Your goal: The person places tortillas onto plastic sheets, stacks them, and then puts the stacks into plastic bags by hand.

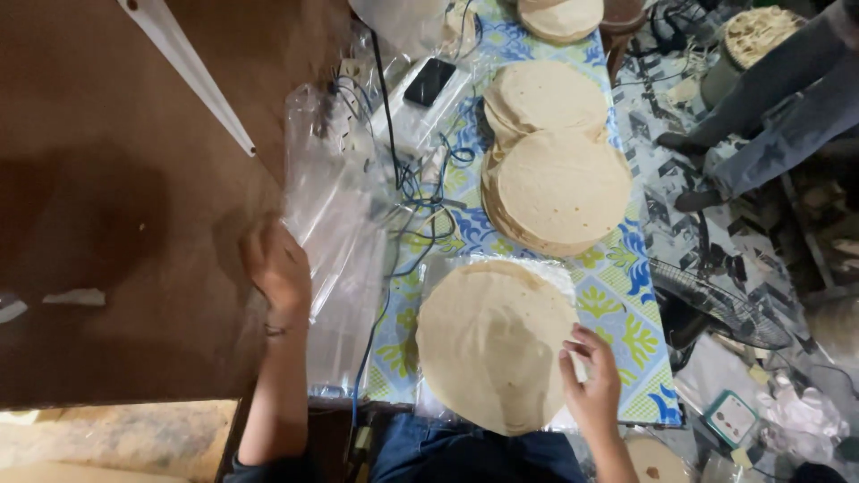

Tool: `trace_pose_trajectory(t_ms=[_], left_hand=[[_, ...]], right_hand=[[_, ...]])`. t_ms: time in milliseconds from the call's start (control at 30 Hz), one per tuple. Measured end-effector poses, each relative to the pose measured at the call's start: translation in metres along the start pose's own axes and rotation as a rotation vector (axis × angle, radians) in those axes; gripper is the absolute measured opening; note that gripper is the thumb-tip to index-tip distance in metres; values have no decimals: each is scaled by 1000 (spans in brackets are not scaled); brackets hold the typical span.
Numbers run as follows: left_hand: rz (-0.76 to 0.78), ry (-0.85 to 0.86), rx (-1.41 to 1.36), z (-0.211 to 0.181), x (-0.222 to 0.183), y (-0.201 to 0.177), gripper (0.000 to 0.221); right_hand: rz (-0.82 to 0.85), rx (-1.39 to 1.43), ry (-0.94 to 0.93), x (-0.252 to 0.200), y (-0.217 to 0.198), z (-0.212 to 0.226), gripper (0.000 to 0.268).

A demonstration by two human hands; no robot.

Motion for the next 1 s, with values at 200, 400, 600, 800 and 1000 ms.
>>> trace_pose_trajectory(t_ms=[200, 400, 600, 800, 1000], left_hand=[[411, 11, 7, 20, -99, 87, 17], [649, -68, 533, 12, -50, 87, 41], [632, -89, 539, -6, -39, 76, 38], [792, -390, -441, 30, -111, 93, 22], [545, -421, -639, -13, -47, -23, 11]], right_hand=[[95, 82, 28, -9, 30, 13, 40], [216, 72, 99, -8, 64, 10, 37], [481, 210, -147, 35, 215, 81, 43], [606, 714, 211, 15, 415, -7, 40], [174, 240, 39, 34, 437, -64, 25]])
Point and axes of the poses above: each hand's wrist, its own x-axis towards the middle knuckle, its own y-axis out of the palm, z = x × y, the point moved 8 cm from there along x, towards the middle knuckle, and after that the axes turned 9 degrees about x, right-handed, at the moved point
